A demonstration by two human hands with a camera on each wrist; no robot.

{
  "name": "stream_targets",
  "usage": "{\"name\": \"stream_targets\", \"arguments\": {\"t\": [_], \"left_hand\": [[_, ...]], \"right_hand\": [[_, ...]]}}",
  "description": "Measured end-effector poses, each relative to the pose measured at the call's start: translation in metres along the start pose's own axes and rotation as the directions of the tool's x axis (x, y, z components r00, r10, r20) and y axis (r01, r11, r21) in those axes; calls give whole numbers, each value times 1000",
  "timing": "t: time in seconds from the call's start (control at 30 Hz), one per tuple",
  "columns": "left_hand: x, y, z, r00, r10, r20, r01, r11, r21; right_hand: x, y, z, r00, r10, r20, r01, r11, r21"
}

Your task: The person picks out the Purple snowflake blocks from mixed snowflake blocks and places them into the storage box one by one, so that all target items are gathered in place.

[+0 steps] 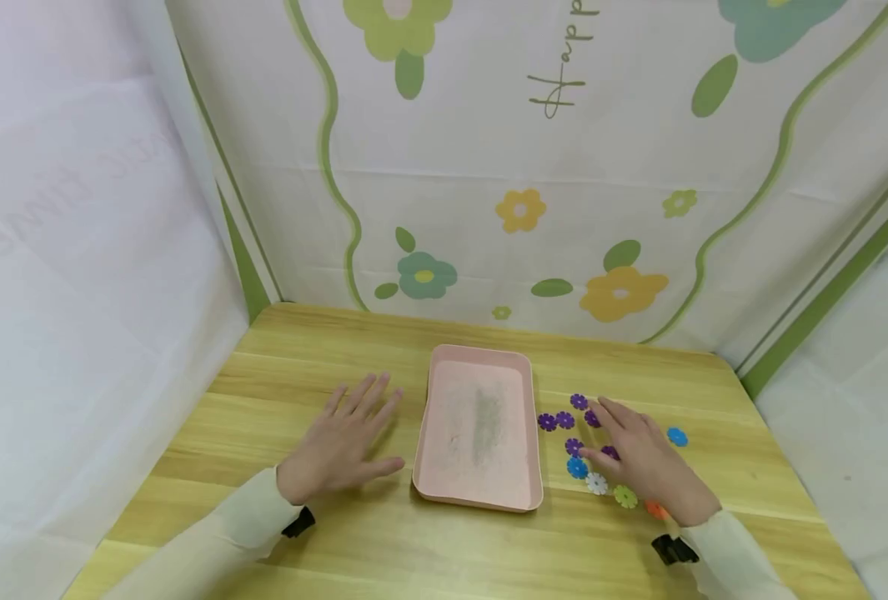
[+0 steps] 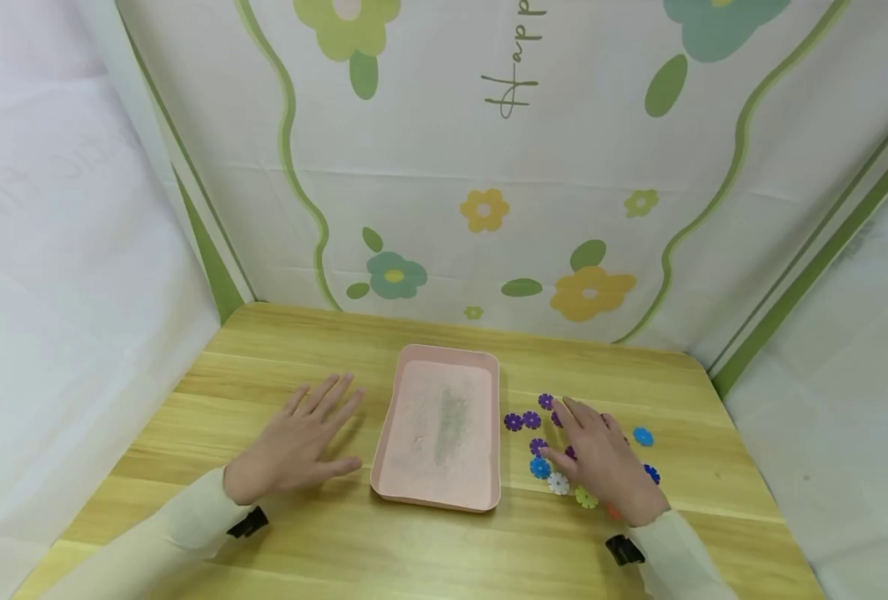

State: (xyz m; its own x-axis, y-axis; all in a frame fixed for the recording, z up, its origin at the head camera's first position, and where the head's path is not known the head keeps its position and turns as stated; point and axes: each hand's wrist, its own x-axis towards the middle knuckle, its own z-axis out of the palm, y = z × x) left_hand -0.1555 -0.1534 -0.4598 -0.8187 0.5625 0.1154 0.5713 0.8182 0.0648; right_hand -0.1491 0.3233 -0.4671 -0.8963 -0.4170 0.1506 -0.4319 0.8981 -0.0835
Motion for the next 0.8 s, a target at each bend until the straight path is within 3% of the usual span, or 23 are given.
{"name": "stream_targets", "arguments": {"t": [0.17,0.33,0.53,0.8], "left_hand": [[3,7,2,999,17,39,-15,999,-35],[6,15,7,997,51,50,-47,997,-60],[9,26,11,991,97,89,-94,995,-44],[15,37,15,981,121,151,-103,987,-122]], "right_hand": [[16,11,0,994,-95,-47,96,995,21],[33,23,1,988,-148,-36,150,988,48],[55,41,6,988,-138,69,134,989,63],[72,54,14,989,-97,115,82,988,128]]}}
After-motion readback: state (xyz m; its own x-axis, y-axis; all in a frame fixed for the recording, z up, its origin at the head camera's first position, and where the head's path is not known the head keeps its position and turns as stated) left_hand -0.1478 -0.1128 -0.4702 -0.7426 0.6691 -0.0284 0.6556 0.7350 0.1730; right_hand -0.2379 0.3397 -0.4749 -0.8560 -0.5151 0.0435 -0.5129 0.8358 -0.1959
